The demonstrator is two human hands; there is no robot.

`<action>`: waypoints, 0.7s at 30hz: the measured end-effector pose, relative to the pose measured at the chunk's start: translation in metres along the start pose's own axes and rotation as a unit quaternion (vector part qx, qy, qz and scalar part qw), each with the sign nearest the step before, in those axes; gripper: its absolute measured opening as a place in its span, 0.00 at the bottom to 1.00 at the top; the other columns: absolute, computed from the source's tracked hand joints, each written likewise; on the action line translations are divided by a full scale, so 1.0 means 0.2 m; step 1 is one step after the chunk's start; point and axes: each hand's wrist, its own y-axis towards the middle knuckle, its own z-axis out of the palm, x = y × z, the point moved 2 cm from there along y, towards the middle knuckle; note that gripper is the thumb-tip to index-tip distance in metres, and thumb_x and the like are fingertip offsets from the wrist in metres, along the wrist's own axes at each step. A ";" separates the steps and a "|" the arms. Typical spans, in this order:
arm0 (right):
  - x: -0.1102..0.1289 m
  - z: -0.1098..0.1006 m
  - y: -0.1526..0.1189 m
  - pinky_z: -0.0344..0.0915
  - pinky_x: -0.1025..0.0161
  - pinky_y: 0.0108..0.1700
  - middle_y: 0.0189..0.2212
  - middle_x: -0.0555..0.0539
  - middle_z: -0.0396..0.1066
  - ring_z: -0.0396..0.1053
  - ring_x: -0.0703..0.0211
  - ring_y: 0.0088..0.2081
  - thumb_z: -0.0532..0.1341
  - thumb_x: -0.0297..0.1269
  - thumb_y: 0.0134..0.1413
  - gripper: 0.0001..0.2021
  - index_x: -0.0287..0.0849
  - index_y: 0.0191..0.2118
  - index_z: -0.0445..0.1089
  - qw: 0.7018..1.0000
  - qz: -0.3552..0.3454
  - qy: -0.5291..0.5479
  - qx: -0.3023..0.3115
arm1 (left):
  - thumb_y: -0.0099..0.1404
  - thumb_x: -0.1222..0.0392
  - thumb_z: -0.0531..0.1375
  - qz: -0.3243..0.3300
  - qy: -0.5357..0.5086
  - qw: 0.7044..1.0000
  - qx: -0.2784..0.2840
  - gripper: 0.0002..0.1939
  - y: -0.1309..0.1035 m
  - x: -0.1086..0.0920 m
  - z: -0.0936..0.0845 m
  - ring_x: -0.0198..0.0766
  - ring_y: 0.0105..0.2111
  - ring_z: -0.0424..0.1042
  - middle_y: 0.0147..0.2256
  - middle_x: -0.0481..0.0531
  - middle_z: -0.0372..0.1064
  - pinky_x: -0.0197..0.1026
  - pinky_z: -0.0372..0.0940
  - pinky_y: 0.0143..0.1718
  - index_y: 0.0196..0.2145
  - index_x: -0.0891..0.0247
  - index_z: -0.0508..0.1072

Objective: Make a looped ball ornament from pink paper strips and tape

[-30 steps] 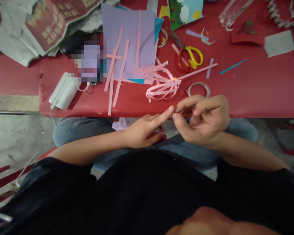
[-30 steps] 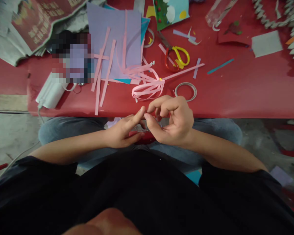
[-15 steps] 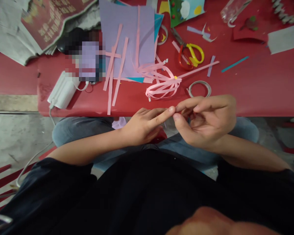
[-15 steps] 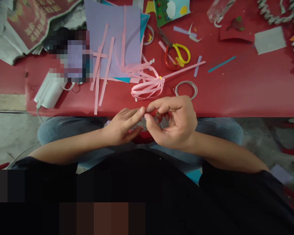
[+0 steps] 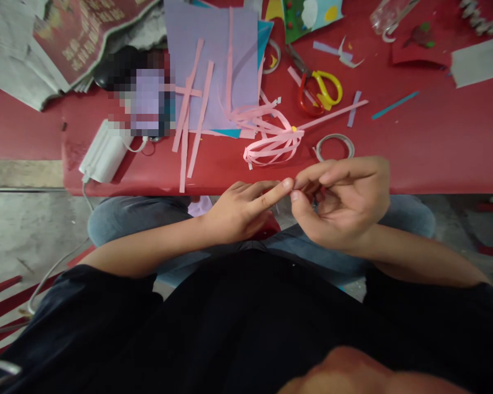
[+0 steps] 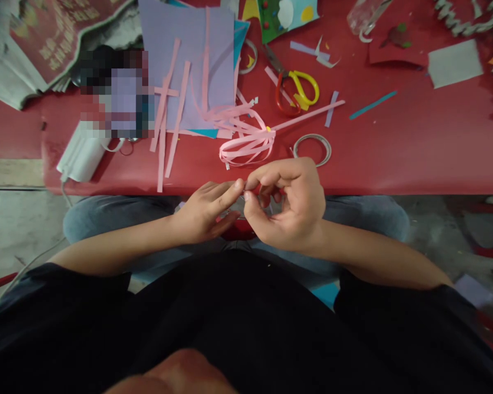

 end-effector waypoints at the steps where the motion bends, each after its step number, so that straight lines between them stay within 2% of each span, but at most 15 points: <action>1: 0.01 0.00 0.00 0.62 0.60 0.20 0.35 0.53 0.76 0.70 0.62 0.24 0.70 0.29 0.53 0.19 0.51 0.44 0.61 1.000 0.005 -0.004 0.003 | 0.75 0.66 0.60 -0.001 -0.001 1.000 0.000 0.49 0.00 0.00 0.00 0.44 0.58 0.76 0.65 0.60 0.70 0.47 0.72 0.51 0.80 0.50 0.33; 6: 0.04 0.01 0.02 0.59 0.61 0.20 0.33 0.54 0.73 0.64 0.66 0.22 0.67 0.26 0.55 0.15 0.50 0.43 0.63 1.000 0.010 -0.023 0.010 | 0.75 0.64 0.60 -0.011 0.045 0.999 0.021 0.51 0.01 -0.01 -0.01 0.45 0.55 0.77 0.66 0.59 0.69 0.48 0.72 0.50 0.79 0.48 0.29; 11: 0.03 0.02 0.02 0.59 0.61 0.21 0.34 0.55 0.72 0.65 0.66 0.23 0.68 0.29 0.55 0.20 0.51 0.46 0.58 0.998 0.047 0.043 0.008 | 0.76 0.63 0.59 -0.021 0.077 0.996 0.035 0.50 0.00 -0.02 -0.01 0.46 0.52 0.77 0.65 0.59 0.69 0.48 0.71 0.48 0.79 0.47 0.27; 17: 0.03 0.02 0.01 0.61 0.58 0.23 0.33 0.55 0.71 0.66 0.62 0.24 0.67 0.36 0.59 0.19 0.53 0.46 0.55 0.996 0.076 0.026 0.026 | 0.75 0.65 0.59 -0.018 0.046 0.998 0.034 0.50 0.00 -0.01 0.00 0.46 0.54 0.77 0.66 0.60 0.69 0.48 0.71 0.50 0.79 0.47 0.29; 21: 0.03 0.02 0.02 0.59 0.59 0.22 0.33 0.54 0.71 0.64 0.64 0.23 0.67 0.36 0.60 0.18 0.50 0.44 0.54 0.996 0.078 0.029 0.021 | 0.74 0.65 0.59 -0.007 -0.046 0.999 0.014 0.49 0.00 0.00 0.01 0.47 0.54 0.78 0.64 0.62 0.70 0.49 0.73 0.51 0.80 0.50 0.34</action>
